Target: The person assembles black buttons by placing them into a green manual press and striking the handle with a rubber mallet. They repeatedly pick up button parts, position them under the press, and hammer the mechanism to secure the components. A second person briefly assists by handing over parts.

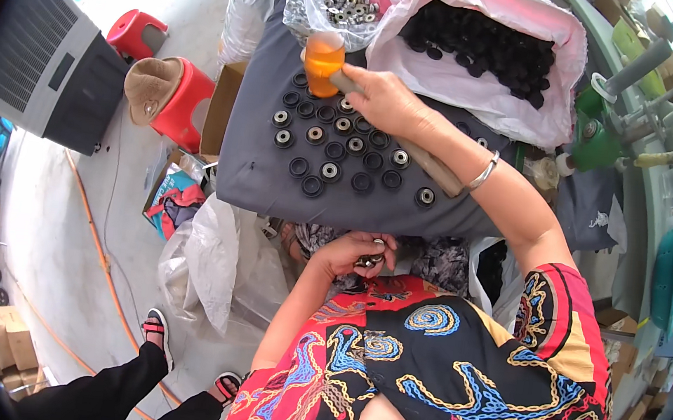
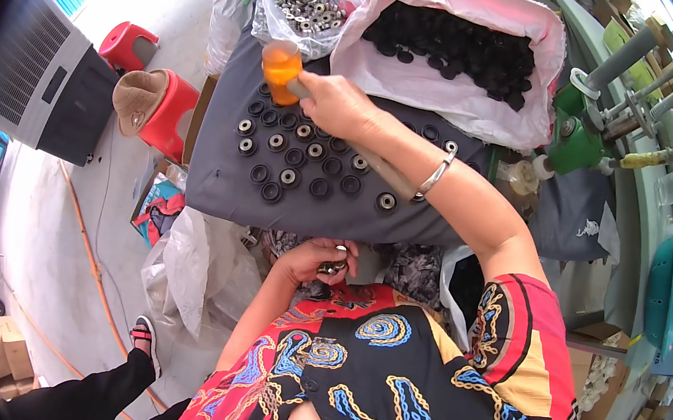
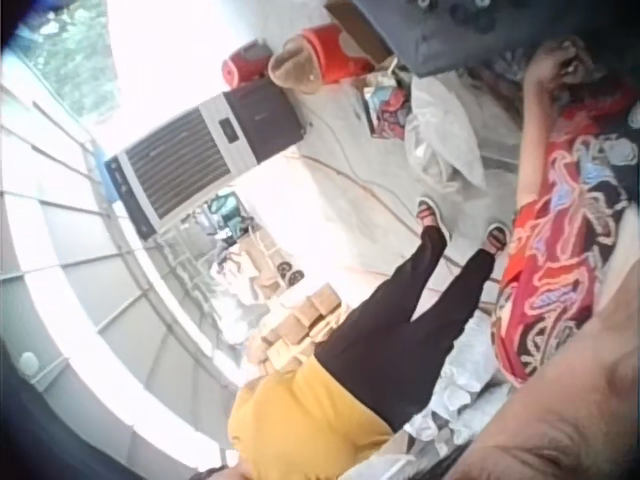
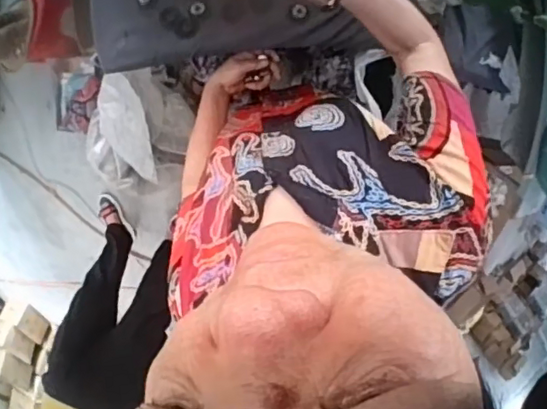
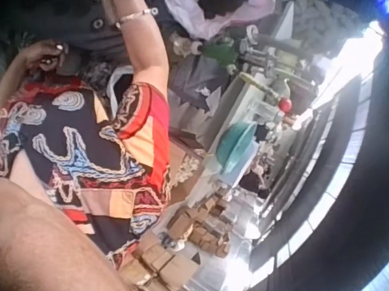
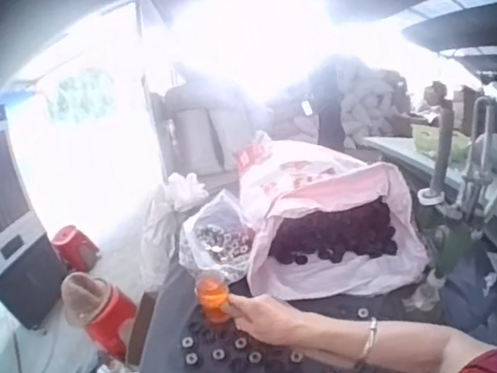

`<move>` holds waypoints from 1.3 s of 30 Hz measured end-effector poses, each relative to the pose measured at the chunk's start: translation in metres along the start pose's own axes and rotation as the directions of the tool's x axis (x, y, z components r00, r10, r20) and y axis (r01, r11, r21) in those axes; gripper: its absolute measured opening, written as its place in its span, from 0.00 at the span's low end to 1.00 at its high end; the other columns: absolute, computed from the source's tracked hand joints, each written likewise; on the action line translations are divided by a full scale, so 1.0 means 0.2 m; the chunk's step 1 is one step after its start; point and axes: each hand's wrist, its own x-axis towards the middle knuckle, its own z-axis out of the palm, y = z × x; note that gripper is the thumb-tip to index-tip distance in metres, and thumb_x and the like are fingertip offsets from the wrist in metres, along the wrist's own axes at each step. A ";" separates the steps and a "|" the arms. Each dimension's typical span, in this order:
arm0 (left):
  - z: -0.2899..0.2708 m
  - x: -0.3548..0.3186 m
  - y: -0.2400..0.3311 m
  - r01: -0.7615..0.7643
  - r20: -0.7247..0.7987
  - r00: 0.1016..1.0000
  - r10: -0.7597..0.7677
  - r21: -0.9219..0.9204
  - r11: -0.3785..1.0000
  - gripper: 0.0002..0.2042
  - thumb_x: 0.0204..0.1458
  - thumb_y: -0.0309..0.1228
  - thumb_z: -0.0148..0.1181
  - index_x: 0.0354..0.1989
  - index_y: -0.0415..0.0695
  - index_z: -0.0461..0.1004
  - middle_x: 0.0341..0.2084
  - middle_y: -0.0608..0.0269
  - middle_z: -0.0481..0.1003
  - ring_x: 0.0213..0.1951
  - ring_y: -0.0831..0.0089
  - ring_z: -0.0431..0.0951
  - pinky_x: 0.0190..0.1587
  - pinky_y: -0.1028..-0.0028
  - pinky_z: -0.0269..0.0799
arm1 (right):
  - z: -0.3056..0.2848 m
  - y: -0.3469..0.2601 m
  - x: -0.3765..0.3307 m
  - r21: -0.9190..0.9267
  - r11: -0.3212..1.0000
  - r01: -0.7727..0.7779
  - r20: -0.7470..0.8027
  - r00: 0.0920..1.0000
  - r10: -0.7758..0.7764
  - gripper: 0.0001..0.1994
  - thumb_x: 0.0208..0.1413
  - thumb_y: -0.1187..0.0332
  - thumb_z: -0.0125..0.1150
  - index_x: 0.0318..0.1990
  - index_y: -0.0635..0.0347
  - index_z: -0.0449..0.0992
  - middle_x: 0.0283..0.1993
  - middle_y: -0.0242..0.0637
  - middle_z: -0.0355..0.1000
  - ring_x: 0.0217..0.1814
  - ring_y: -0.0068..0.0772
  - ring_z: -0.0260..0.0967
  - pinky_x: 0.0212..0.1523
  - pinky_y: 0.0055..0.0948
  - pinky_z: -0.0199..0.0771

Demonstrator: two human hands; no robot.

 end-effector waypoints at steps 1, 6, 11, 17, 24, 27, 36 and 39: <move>-0.01 0.01 0.00 -0.005 -0.006 1.000 0.005 -0.007 1.000 0.10 0.57 0.30 0.51 0.44 0.38 0.67 0.32 0.45 0.75 0.16 0.74 0.66 0.15 0.79 0.52 | -0.02 -0.02 0.01 -0.010 1.000 -0.002 -0.040 0.999 0.002 0.24 0.54 0.70 0.54 0.61 0.58 0.63 0.33 0.56 0.73 0.35 0.53 0.73 0.38 0.37 0.73; 0.00 0.03 0.00 -0.012 0.012 1.000 0.012 -0.022 1.000 0.10 0.57 0.29 0.51 0.44 0.37 0.67 0.32 0.43 0.75 0.15 0.73 0.65 0.15 0.78 0.52 | -0.09 -0.08 0.08 -0.149 0.989 -0.007 -0.111 0.994 -0.010 0.22 0.53 0.68 0.53 0.56 0.59 0.64 0.33 0.57 0.73 0.36 0.57 0.72 0.38 0.43 0.72; 0.00 0.02 0.00 -0.020 0.022 1.000 0.021 -0.023 1.000 0.10 0.57 0.28 0.52 0.44 0.37 0.67 0.31 0.43 0.75 0.14 0.72 0.65 0.15 0.77 0.52 | -0.01 0.01 0.07 -0.089 0.994 -0.057 -0.039 0.998 0.054 0.18 0.53 0.66 0.53 0.50 0.62 0.66 0.34 0.55 0.74 0.38 0.57 0.73 0.41 0.49 0.71; -0.01 0.02 0.00 -0.026 -0.001 1.000 0.026 -0.023 0.999 0.10 0.58 0.28 0.50 0.44 0.35 0.66 0.31 0.42 0.75 0.14 0.72 0.64 0.15 0.77 0.52 | -0.26 -0.04 -0.13 0.064 0.995 0.083 -0.251 0.966 -0.064 0.23 0.57 0.71 0.55 0.61 0.59 0.64 0.30 0.31 0.72 0.26 0.16 0.65 0.29 0.22 0.70; -0.02 0.03 0.01 0.014 0.000 1.000 -0.014 -0.002 1.000 0.10 0.59 0.29 0.50 0.45 0.37 0.65 0.30 0.46 0.75 0.15 0.76 0.65 0.15 0.79 0.50 | -0.42 -0.03 -0.45 -0.084 0.990 0.116 -0.330 0.934 -0.138 0.24 0.55 0.71 0.57 0.61 0.62 0.64 0.38 0.40 0.75 0.33 0.22 0.70 0.37 0.24 0.71; -0.02 0.02 0.00 0.000 -0.010 1.000 0.000 0.010 1.000 0.10 0.58 0.29 0.51 0.45 0.37 0.65 0.30 0.46 0.75 0.15 0.75 0.65 0.15 0.79 0.50 | -0.42 -0.06 -0.61 -0.004 0.999 0.041 -0.234 0.971 -0.041 0.25 0.53 0.73 0.58 0.61 0.64 0.63 0.44 0.49 0.74 0.41 0.33 0.74 0.43 0.28 0.71; -0.02 0.03 0.00 0.014 -0.034 0.999 -0.013 0.026 1.000 0.11 0.57 0.29 0.53 0.45 0.36 0.65 0.30 0.43 0.75 0.16 0.71 0.68 0.13 0.79 0.50 | -0.21 -0.07 -0.87 -0.222 0.961 -0.167 -0.009 0.985 0.170 0.29 0.51 0.72 0.59 0.62 0.60 0.61 0.33 0.52 0.70 0.36 0.53 0.71 0.38 0.40 0.73; -0.02 0.01 -0.01 0.009 -0.049 0.999 -0.008 0.028 1.000 0.11 0.57 0.29 0.53 0.45 0.37 0.65 0.30 0.43 0.75 0.16 0.71 0.68 0.13 0.79 0.50 | -0.21 -0.01 -0.84 -0.183 0.978 -0.098 -0.041 0.995 0.092 0.28 0.51 0.72 0.58 0.62 0.60 0.61 0.34 0.53 0.70 0.36 0.54 0.71 0.39 0.41 0.72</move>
